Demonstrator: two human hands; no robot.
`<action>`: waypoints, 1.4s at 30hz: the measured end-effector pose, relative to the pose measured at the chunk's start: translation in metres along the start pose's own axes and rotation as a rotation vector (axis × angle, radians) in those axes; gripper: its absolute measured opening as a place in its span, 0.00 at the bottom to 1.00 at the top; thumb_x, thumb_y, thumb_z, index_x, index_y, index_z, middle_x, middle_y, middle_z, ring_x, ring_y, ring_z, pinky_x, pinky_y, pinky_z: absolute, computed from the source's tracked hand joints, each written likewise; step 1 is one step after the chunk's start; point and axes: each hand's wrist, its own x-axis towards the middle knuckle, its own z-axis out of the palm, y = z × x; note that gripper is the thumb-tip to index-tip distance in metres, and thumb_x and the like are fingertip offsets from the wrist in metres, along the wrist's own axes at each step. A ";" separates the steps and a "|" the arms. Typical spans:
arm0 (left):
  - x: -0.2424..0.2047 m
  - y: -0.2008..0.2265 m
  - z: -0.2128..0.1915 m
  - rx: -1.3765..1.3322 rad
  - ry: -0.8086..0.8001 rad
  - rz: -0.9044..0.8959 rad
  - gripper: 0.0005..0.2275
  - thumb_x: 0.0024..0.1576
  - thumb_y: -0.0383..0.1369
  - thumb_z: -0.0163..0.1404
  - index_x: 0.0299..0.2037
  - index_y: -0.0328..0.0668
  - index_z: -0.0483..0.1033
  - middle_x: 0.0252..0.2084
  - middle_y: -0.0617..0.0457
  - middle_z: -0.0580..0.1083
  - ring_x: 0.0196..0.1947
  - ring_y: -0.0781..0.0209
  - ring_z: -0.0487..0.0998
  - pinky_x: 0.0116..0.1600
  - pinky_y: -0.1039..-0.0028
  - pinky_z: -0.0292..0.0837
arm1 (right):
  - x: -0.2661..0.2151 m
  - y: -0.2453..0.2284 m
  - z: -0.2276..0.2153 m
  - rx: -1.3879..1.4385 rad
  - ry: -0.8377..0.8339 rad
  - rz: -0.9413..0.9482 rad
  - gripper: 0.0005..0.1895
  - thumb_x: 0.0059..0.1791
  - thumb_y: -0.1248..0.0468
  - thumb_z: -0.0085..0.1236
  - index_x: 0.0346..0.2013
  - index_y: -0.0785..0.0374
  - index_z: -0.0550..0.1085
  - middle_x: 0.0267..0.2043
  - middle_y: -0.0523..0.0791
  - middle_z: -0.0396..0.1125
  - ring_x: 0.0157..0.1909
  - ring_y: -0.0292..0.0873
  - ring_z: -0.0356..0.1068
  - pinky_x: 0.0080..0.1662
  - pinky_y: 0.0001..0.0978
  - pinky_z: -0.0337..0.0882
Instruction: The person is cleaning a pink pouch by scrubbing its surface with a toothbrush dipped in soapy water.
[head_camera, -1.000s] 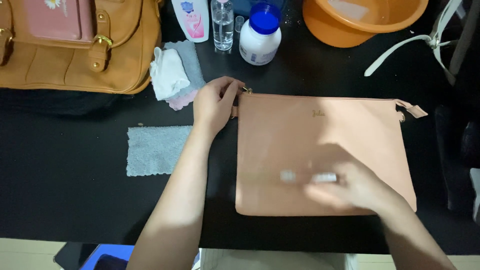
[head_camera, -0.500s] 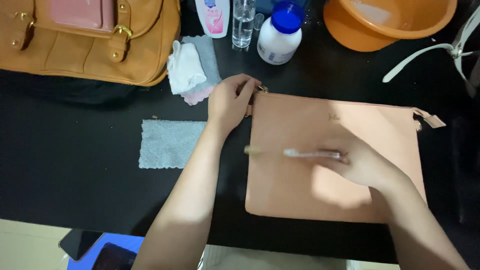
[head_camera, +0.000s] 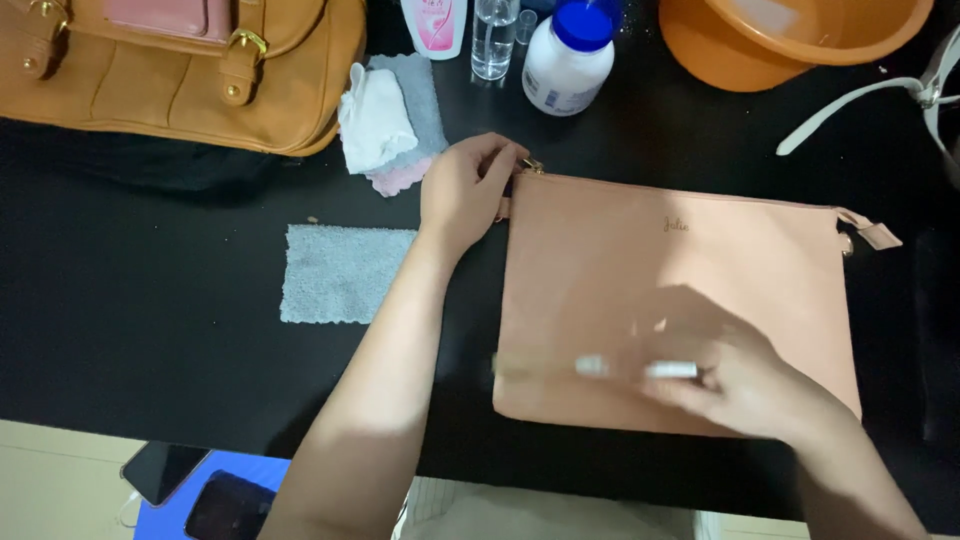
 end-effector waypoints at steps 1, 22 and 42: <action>0.000 -0.001 0.001 0.020 -0.001 0.002 0.14 0.62 0.40 0.41 0.41 0.53 0.84 0.37 0.62 0.82 0.33 0.65 0.81 0.38 0.71 0.70 | -0.004 0.007 0.004 0.045 -0.095 -0.036 0.12 0.47 0.52 0.62 0.42 0.39 0.86 0.42 0.30 0.82 0.48 0.33 0.76 0.45 0.26 0.72; -0.007 0.017 -0.012 -0.082 -0.056 -0.044 0.14 0.67 0.35 0.41 0.50 0.42 0.82 0.38 0.46 0.81 0.38 0.50 0.84 0.47 0.58 0.81 | 0.094 0.002 -0.042 0.005 0.285 0.011 0.14 0.45 0.69 0.62 0.46 0.63 0.82 0.48 0.54 0.77 0.57 0.60 0.73 0.56 0.52 0.73; -0.015 0.028 -0.013 -0.109 -0.020 -0.065 0.14 0.67 0.33 0.41 0.49 0.41 0.82 0.41 0.47 0.82 0.42 0.49 0.83 0.49 0.58 0.80 | 0.098 0.086 -0.048 0.161 0.099 0.085 0.17 0.45 0.66 0.65 0.49 0.57 0.83 0.46 0.47 0.81 0.52 0.45 0.78 0.53 0.45 0.75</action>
